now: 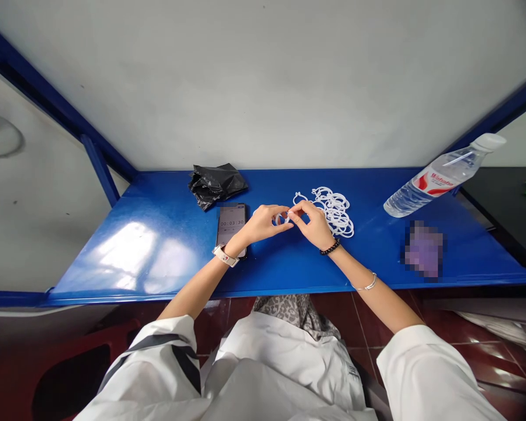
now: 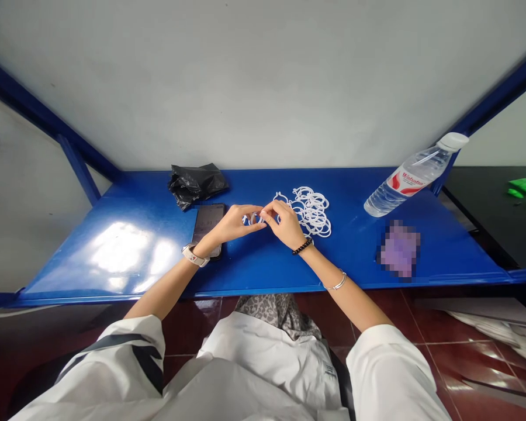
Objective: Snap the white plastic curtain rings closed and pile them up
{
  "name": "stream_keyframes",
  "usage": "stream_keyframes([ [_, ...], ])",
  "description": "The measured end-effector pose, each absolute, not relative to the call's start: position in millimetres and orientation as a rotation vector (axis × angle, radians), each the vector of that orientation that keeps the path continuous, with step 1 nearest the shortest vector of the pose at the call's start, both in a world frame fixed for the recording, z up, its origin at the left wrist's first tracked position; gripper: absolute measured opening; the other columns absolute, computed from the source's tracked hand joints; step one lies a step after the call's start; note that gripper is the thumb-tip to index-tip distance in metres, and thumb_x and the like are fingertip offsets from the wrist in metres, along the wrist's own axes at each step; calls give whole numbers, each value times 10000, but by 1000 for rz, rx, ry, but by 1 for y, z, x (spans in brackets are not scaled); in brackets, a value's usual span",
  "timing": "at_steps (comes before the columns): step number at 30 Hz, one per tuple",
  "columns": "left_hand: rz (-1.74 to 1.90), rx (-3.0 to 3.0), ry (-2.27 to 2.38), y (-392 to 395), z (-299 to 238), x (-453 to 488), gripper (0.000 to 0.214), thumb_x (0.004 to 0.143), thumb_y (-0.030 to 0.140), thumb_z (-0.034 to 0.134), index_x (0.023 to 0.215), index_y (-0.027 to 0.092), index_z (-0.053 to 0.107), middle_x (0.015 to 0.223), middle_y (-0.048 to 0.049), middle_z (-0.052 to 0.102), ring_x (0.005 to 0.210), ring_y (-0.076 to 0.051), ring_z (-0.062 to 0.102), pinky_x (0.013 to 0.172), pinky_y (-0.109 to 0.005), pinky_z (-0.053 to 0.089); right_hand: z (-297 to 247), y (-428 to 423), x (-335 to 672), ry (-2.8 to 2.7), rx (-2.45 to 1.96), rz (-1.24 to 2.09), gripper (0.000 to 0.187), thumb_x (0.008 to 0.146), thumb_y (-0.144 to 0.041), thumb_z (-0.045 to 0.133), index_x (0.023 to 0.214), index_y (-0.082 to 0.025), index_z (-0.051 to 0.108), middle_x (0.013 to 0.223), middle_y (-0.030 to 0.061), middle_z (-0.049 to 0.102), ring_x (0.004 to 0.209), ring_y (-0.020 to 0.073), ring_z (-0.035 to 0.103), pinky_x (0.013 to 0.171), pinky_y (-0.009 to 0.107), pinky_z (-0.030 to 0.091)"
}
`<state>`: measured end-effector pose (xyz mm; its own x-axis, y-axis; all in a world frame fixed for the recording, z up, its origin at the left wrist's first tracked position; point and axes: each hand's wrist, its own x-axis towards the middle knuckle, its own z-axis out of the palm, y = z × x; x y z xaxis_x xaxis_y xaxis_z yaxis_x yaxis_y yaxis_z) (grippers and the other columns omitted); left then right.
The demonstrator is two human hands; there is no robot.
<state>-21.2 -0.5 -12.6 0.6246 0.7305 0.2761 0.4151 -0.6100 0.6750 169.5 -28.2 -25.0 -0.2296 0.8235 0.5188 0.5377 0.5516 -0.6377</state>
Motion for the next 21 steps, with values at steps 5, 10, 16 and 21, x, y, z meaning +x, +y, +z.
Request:
stream_keyframes([
  [5,661,2476,1155,8,-20,-28,370,930,338,664,1262,175,657,1134,-110,709,988,-240,661,855,-342,538,-36,-20,176,-2008,-1220,204,193,1013,-284,487,1104,-232,650,1017,90,723,993,278,644,919,466,517],
  [10,446,2675,1351,14,-26,-37,364,921,355,692,1227,159,664,1162,-141,672,1092,-299,618,937,-408,527,-60,-6,190,-2078,-1451,29,357,981,-255,488,1304,-158,604,1312,183,666,1229,367,568,1016,587,469],
  [16,338,2709,1356,15,-28,-38,373,921,382,697,1195,130,678,1149,-154,669,1081,-313,614,952,-431,507,-71,-3,195,-2152,-1475,-7,243,978,-243,519,1171,-202,662,1140,159,711,1132,361,586,978,574,458],
  [21,414,2635,1359,14,-26,-35,386,936,402,682,1196,117,685,1152,-161,676,1111,-320,614,950,-435,506,-60,-7,189,-2155,-1510,57,133,970,-213,552,921,-210,675,962,116,715,1019,333,600,960,554,439],
])
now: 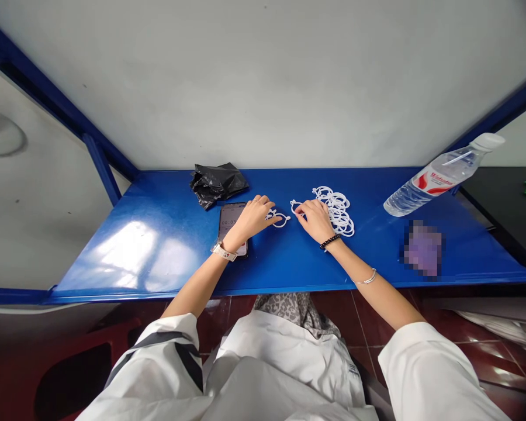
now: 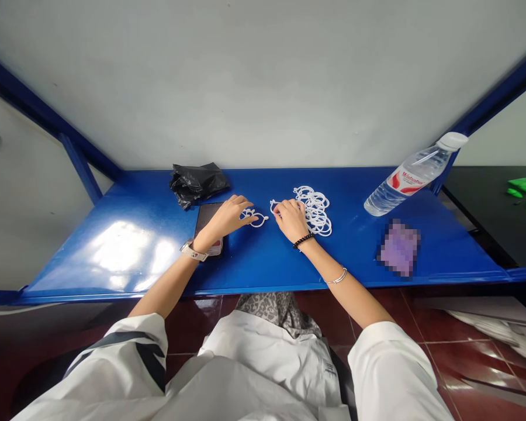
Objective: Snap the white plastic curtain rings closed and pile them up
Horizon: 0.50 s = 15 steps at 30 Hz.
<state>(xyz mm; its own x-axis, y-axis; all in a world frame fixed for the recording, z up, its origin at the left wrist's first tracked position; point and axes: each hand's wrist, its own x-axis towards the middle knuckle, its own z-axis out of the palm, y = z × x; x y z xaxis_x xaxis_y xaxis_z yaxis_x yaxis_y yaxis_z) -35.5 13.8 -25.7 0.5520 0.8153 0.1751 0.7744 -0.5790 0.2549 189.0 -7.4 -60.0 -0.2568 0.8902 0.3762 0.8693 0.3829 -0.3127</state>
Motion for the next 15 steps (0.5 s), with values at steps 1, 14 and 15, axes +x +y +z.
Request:
stream_keyframes([
  [1,442,2611,1346,14,-25,-35,372,942,391,675,1188,112,690,1155,-161,679,1110,-315,615,956,-429,503,-57,-8,188,-2143,-1497,69,137,973,-211,552,902,-212,668,962,110,715,1009,329,601,946,542,446],
  [14,1015,1990,1036,10,-13,-31,485,984,572,515,1111,157,732,1090,-105,772,936,-214,715,825,-293,557,-37,-22,171,-2023,-984,253,145,1026,-270,529,949,-234,646,1035,84,709,1022,254,637,905,424,518],
  [15,1057,1974,1022,10,-13,-31,471,965,579,546,1051,162,746,1054,-100,778,925,-215,719,819,-292,560,-37,-22,171,-2017,-974,246,145,1027,-270,530,950,-232,647,1035,87,708,1022,254,636,901,424,520],
])
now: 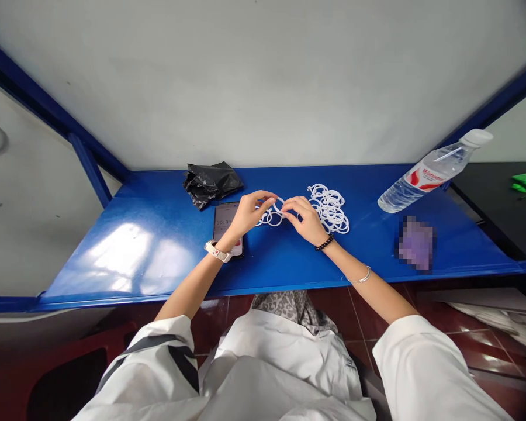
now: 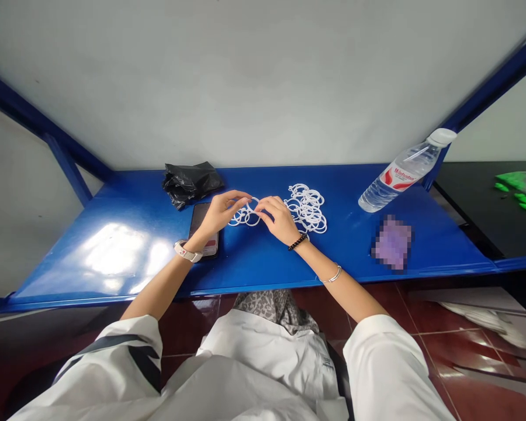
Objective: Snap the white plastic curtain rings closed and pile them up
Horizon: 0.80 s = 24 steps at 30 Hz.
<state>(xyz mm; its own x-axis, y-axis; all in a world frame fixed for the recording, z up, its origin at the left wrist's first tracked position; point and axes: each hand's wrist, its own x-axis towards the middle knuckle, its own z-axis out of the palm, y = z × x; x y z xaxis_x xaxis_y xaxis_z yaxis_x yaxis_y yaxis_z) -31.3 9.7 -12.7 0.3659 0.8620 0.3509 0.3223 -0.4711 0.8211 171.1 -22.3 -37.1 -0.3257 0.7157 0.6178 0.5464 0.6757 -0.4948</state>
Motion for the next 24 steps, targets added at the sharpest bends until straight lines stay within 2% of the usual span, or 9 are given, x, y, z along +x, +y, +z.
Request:
stream_keyframes([
  [2,1124,1966,1021,10,-13,-31,409,944,544,592,946,169,755,974,-88,785,861,-206,719,783,-290,562,-38,-22,171,-2013,-963,232,140,1026,-268,535,955,-231,649,1037,89,707,1022,256,633,895,427,523],
  [7,1193,2044,1086,10,-16,-29,199,924,288,591,842,174,731,799,-38,757,699,-156,654,670,-261,506,-38,-23,170,-2032,-940,207,98,1011,-255,567,964,-226,648,1024,89,707,1004,259,633,886,431,521],
  [11,1204,2109,1074,9,-14,-27,172,904,192,570,803,170,708,756,-24,729,667,-137,622,638,-241,470,-36,-25,169,-2009,-946,263,97,1002,-298,579,1009,-225,642,1045,90,702,1036,260,636,911,435,524],
  [14,1193,2143,992,6,-13,-25,169,901,160,566,807,169,706,758,-22,726,690,-137,637,650,-235,472,-34,-26,169,-1960,-983,385,252,972,-402,617,1147,-221,619,1161,113,685,1090,270,638,892,423,549],
  [16,1177,2162,946,3,-13,-24,167,915,177,574,823,174,713,768,-22,730,709,-141,647,669,-239,480,-34,-26,169,-1940,-1013,456,349,958,-457,627,1210,-216,610,1193,121,683,1096,274,643,887,418,559],
  [18,1171,2162,920,1,-14,-23,177,943,236,583,848,180,721,794,-26,739,723,-145,656,686,-248,491,-35,-26,169,-1933,-1035,509,359,966,-479,610,1209,-216,627,1157,113,701,1079,270,653,902,419,560],
  [24,1204,1997,895,1,-14,-22,344,938,507,640,942,168,701,850,-49,751,767,-161,688,725,-263,536,-32,-27,169,-1853,-1053,495,412,955,-532,613,1233,-230,651,1225,113,704,1129,277,659,952,441,564],
])
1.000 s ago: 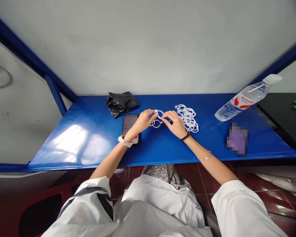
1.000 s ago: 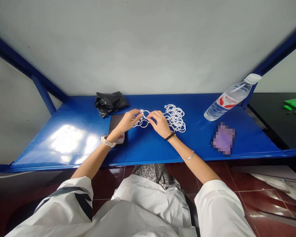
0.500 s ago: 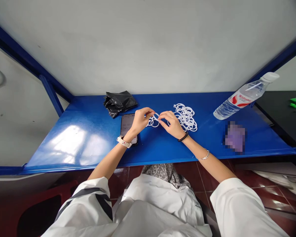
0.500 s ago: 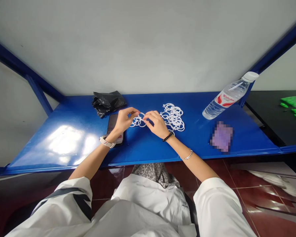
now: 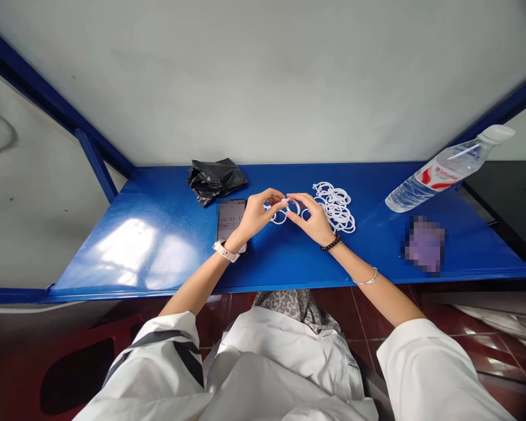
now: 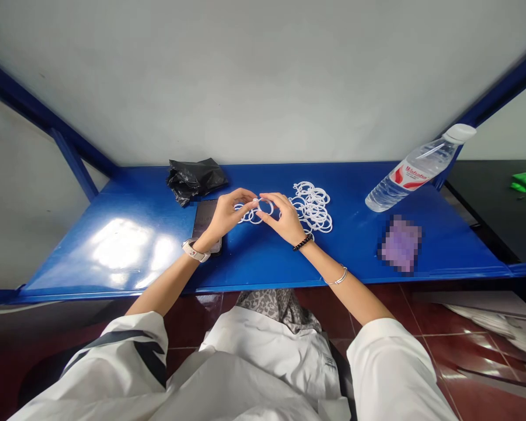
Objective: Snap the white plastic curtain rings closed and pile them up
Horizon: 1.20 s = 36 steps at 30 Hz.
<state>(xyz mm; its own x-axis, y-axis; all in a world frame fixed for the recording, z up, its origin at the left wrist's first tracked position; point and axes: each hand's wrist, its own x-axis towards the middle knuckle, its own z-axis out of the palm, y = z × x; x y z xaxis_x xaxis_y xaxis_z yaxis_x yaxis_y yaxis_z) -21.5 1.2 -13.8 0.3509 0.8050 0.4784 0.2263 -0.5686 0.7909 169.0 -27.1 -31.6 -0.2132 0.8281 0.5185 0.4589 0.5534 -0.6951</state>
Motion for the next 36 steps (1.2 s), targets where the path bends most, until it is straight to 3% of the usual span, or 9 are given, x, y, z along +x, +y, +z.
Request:
stream_keyframes([
  [3,1187,2062,889,2,-13,-22,399,945,558,612,890,169,681,824,-46,735,735,-152,670,694,-260,522,-31,-28,169,-1842,-1055,410,441,952,-547,613,1260,-233,650,1235,118,709,1133,284,665,985,468,556],
  [10,1220,2409,830,2,-14,-25,248,1023,387,527,922,185,631,835,-37,690,774,-153,623,730,-274,484,-32,-28,169,-1894,-1020,286,416,977,-504,593,1292,-237,646,1257,121,703,1184,292,648,1009,483,552],
  [17,1137,2565,829,5,-16,-27,330,1066,371,415,825,202,565,782,-42,637,743,-180,540,707,-301,439,-34,-29,168,-1941,-1015,262,400,983,-487,591,1295,-241,640,1255,115,708,1185,290,646,1021,493,543],
  [28,1035,2537,917,1,-13,-25,286,1022,303,436,775,214,549,738,-45,625,723,-193,534,718,-324,433,-37,-31,166,-1889,-1033,448,432,972,-490,594,1340,-267,559,1266,114,690,1166,288,658,977,466,567],
  [36,823,2495,1018,11,-22,-28,207,1005,301,534,857,191,629,840,-53,683,800,-200,583,694,-302,408,-39,-24,172,-1956,-1119,430,430,925,-390,662,1316,-249,550,1268,114,677,1168,299,635,998,483,543],
])
